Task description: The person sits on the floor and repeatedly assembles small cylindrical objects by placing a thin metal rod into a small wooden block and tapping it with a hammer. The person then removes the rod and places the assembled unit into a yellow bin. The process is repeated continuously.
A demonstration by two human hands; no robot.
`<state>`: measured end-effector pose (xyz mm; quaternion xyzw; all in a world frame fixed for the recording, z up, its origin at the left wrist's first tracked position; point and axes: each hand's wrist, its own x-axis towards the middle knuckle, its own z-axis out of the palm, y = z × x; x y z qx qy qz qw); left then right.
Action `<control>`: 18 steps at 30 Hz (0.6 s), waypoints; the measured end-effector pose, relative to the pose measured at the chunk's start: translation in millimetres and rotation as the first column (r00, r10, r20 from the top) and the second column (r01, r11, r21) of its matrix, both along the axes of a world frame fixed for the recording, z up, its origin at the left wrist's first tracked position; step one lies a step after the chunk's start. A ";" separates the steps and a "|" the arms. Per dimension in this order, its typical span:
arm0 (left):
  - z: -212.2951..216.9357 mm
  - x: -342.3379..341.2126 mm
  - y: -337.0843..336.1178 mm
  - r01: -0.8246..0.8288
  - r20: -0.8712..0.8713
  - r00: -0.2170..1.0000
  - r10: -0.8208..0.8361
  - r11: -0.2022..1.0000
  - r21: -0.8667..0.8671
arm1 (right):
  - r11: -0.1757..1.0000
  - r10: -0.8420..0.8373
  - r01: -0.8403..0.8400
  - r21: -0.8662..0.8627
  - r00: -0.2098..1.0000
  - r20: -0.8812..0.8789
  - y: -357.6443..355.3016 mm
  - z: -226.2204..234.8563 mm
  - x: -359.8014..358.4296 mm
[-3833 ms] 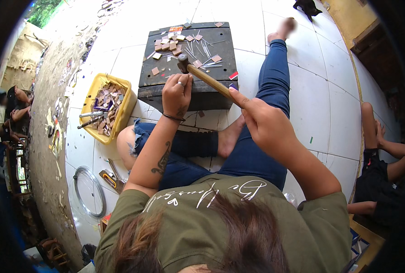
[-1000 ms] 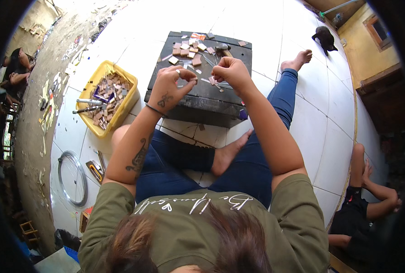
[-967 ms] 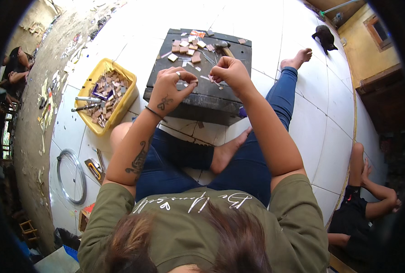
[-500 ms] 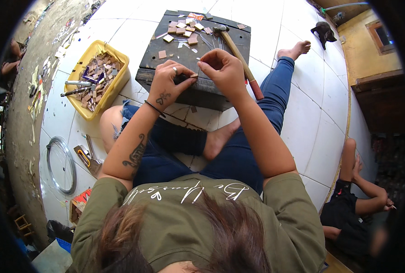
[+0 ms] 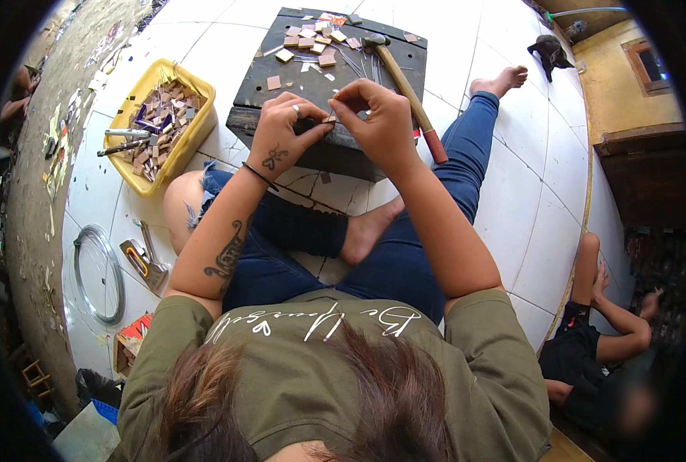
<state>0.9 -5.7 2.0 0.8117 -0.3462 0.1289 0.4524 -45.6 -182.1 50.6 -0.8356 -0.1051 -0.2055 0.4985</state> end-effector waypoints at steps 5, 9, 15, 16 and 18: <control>-0.3 0.0 0.1 0.000 -0.004 1.000 0.000 1.000 -0.003 | 0.999 0.004 -0.004 -0.033 1.000 0.018 -0.1 2.2 0.4; -0.5 -0.1 -0.1 0.000 -0.002 1.000 0.000 1.000 0.001 | 0.998 0.021 -0.020 -0.051 1.000 0.018 -0.6 3.9 0.9; -0.5 0.5 0.3 0.009 0.004 1.000 -0.009 1.000 -0.004 | 0.998 0.022 -0.020 -0.052 0.999 0.028 -0.1 4.6 0.7; -0.6 0.5 0.2 0.009 0.004 1.000 -0.009 1.000 -0.006 | 0.998 0.025 -0.023 -0.053 0.999 0.027 0.1 4.5 0.9; -1.1 0.5 0.0 0.006 0.011 1.000 -0.006 1.000 -0.004 | 0.998 0.028 -0.026 -0.057 0.999 0.026 0.2 4.3 1.5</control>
